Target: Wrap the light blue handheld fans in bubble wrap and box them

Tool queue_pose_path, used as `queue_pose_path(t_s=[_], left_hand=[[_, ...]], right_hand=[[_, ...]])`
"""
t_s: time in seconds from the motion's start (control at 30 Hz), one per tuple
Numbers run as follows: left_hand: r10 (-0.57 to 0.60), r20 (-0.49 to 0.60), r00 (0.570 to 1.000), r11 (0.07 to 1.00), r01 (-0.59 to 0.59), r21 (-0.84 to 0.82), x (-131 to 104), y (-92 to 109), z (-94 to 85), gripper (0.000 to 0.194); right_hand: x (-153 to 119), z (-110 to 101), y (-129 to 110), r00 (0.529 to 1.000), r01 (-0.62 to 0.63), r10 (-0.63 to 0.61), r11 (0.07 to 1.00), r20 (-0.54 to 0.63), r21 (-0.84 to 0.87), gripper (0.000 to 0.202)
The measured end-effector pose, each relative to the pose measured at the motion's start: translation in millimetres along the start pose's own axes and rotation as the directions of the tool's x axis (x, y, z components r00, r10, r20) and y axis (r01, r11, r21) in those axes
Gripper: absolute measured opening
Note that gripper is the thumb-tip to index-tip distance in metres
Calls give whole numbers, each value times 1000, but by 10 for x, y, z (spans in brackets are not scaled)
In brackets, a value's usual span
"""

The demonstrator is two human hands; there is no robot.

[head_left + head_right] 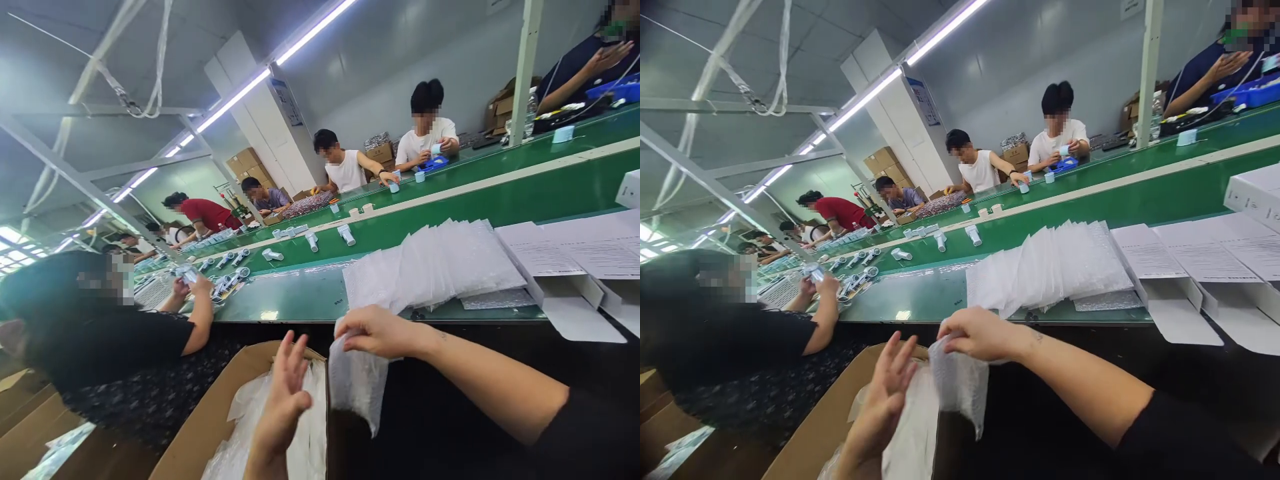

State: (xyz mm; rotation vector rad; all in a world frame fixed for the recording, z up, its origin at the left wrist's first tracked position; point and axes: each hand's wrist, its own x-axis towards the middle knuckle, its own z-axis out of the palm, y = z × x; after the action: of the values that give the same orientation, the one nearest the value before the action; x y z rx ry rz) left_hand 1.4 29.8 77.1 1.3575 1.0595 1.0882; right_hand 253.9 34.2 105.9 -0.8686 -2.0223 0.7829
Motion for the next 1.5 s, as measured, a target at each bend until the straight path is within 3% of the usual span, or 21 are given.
queue_pose_path(t_s=[0.07,0.17,0.23,0.3,0.33,0.4,0.47,0.53,0.63,0.7,0.77,0.83,0.9,0.97,1.1,1.17,1.23,1.3,1.33,1.43,1.5], left_hand=[[-29,126,992,997,37,-61,121,-44,228,103],[-143,135,980,979,160,-126,338,-128,390,62],[-204,81,976,963,215,-165,580,-126,315,54],[-233,2,972,960,230,-157,927,-82,182,53],[-222,-39,974,970,216,-110,1130,-59,135,51],[-162,-93,982,984,167,55,1547,-45,136,43],[-100,-98,990,969,120,214,1915,-101,288,35],[-71,-101,992,950,99,297,2184,-225,543,34],[5,-125,992,928,42,371,2389,-450,952,54],[151,-40,988,864,-112,490,2441,-568,1168,58],[278,159,947,716,-315,623,2475,-644,1331,43],[291,336,896,585,-444,679,2524,-685,1454,26],[247,393,886,576,-460,676,2597,-701,1531,21],[216,412,885,607,-452,654,2679,-686,1531,20],[194,399,896,654,-421,628,2694,-569,1230,24],[204,420,884,648,-443,619,2550,-509,1009,28],[155,599,786,592,-559,581,2337,-478,837,41],[42,782,622,516,-684,516,2143,-462,743,55],[-4,826,564,478,-724,497,2075,-450,719,54],[8,830,558,379,-770,514,1994,-372,710,35],[45,818,574,365,-772,521,1992,-306,736,32]], right_hand=[[85,78,-31,999,-44,45,991,-7,130,18],[278,-98,-8,985,-147,157,981,-76,125,30],[459,-357,83,954,-255,234,962,-189,-97,32],[663,-601,239,932,-346,264,852,-247,-393,31],[760,-685,340,941,-338,277,781,-195,-525,31],[904,-754,575,929,-238,369,674,38,-700,38],[946,-733,821,831,-178,511,619,221,-765,53],[885,-707,1031,742,-228,624,578,245,-783,67],[700,-794,1191,690,-297,687,557,228,-776,72],[606,-938,1180,663,-303,711,541,234,-784,72],[586,-1095,1110,656,-301,719,529,230,-793,67],[639,-1204,1037,743,-277,651,511,155,-814,50],[722,-1227,1010,858,-224,508,507,79,-832,36],[777,-1165,1049,893,-176,437,557,107,-811,40],[705,-971,1243,759,-160,564,646,325,-747,68],[635,-930,1332,726,-169,584,663,363,-729,72],[598,-941,1380,702,-196,594,691,393,-696,76],[610,-990,1381,646,-217,626,700,438,-681,80],[638,-1028,1368,615,-222,640,701,461,-678,81],[838,-1215,1343,554,-262,650,729,521,-632,79],[1105,-1405,1400,606,-295,609,769,512,-567,70]])
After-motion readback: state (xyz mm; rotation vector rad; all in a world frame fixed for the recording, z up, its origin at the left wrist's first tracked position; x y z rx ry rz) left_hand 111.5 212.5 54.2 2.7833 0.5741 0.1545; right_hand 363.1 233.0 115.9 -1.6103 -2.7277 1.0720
